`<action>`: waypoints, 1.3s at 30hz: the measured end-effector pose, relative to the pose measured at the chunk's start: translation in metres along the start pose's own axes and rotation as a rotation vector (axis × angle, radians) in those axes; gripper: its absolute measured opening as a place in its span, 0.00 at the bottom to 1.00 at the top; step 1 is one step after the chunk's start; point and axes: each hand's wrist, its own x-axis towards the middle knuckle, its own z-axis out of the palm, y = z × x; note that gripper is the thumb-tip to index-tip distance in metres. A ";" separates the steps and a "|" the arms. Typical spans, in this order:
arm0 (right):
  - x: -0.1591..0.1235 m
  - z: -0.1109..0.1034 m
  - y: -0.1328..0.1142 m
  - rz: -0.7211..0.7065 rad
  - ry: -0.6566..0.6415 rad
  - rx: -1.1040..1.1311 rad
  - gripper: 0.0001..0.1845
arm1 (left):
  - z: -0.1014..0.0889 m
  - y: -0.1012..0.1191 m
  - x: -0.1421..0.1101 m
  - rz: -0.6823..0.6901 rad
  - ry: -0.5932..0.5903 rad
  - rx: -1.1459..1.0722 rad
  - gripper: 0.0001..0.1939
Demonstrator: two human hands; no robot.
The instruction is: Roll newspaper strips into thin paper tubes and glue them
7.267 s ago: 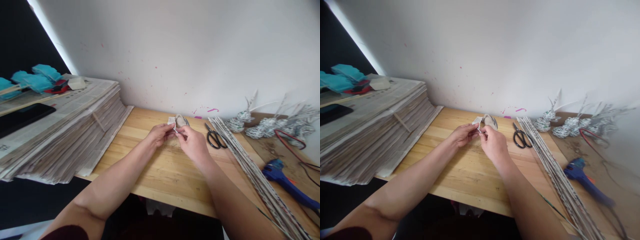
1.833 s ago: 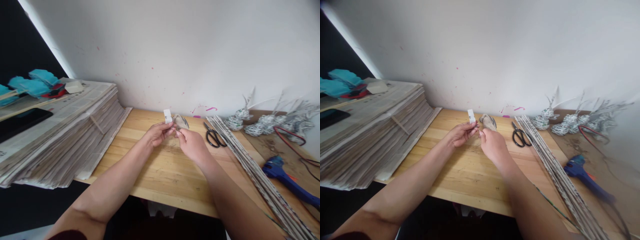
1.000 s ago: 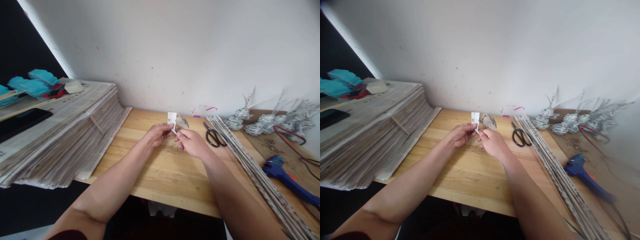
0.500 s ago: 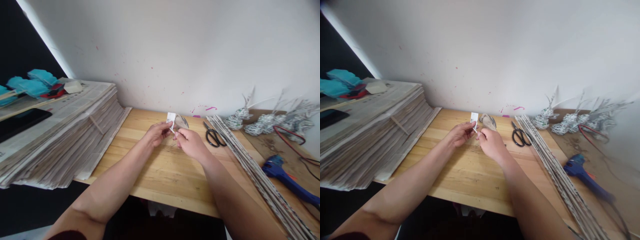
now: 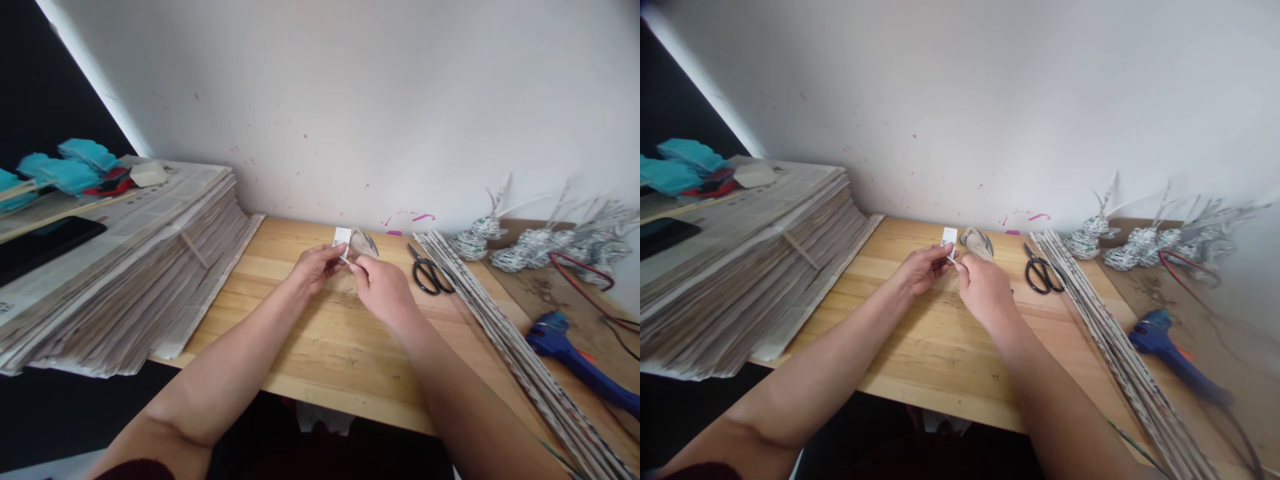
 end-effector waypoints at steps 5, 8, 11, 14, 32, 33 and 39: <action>0.003 -0.004 0.002 0.213 -0.296 0.404 0.17 | -0.001 -0.002 0.001 -0.024 -0.032 0.003 0.05; 0.001 0.001 0.003 0.139 -0.164 0.209 0.12 | -0.002 -0.004 0.001 0.009 -0.009 0.033 0.07; -0.001 0.006 0.003 0.006 0.018 -0.025 0.07 | -0.001 -0.006 0.001 0.041 0.031 0.049 0.09; -0.002 0.009 0.002 -0.055 0.078 -0.127 0.10 | -0.001 -0.005 0.000 0.056 0.014 0.066 0.09; 0.007 0.007 0.015 0.299 -0.230 0.570 0.17 | 0.000 0.002 0.001 -0.069 -0.096 -0.095 0.05; 0.006 0.007 0.014 0.258 -0.183 0.505 0.15 | 0.001 0.002 0.001 -0.062 -0.096 -0.091 0.05; 0.000 0.008 0.007 -0.017 0.090 0.057 0.10 | 0.002 0.002 0.000 -0.037 -0.061 -0.085 0.05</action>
